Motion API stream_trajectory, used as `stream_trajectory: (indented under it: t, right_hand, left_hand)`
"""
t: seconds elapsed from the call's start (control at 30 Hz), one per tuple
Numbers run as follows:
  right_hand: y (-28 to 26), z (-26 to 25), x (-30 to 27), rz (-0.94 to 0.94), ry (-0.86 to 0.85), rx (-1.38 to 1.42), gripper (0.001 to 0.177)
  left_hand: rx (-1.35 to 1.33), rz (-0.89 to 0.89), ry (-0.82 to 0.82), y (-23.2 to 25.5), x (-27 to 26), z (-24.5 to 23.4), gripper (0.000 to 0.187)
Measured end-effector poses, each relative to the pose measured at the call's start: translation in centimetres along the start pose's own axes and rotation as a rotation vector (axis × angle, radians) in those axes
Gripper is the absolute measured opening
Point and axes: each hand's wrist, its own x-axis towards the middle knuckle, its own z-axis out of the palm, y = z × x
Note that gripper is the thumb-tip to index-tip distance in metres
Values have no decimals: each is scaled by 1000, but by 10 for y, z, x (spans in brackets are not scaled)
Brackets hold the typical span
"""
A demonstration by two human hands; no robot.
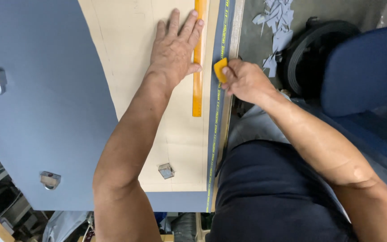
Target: The person uses a yellow ruler and a yellow marking tool to draw straight lines on a large piece of beige fabric laid out on a table. They hold the ruler steady with one hand while drawing along its edge with the other, repositioning the ruler multiple times to create a series of parallel lines.
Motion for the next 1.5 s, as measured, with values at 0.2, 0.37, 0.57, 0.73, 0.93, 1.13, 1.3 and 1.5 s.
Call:
stream_trajectory:
  t: [0.2, 0.37, 0.57, 0.73, 0.93, 1.13, 1.3, 1.5]
  right_hand:
    - [19, 10, 24, -113, 162, 169, 36]
    - [9, 16, 29, -150, 235, 145, 24]
    - [10, 21, 34, -167, 244, 113, 24]
    - [15, 22, 40, -200, 263, 108, 25]
    - [2, 15, 32, -162, 224, 59, 23]
    - [-1, 9, 35, -232, 231, 38, 25]
    - [1, 10, 46, -336, 264, 11, 24]
    - [13, 14, 59, -374, 343, -174, 23]
  left_hand:
    - [-36, 59, 64, 15, -40, 33, 108]
    - [-47, 85, 93, 28, -52, 48, 107]
    - [-16, 85, 103, 29, -55, 50, 107]
    - [22, 74, 166, 30, -52, 59, 108]
    - [-4, 44, 64, 33, -51, 51, 107]
    - [99, 26, -17, 39, -48, 42, 106]
    - [89, 3, -93, 39, -49, 36, 106]
    - [122, 7, -33, 42, -49, 46, 108]
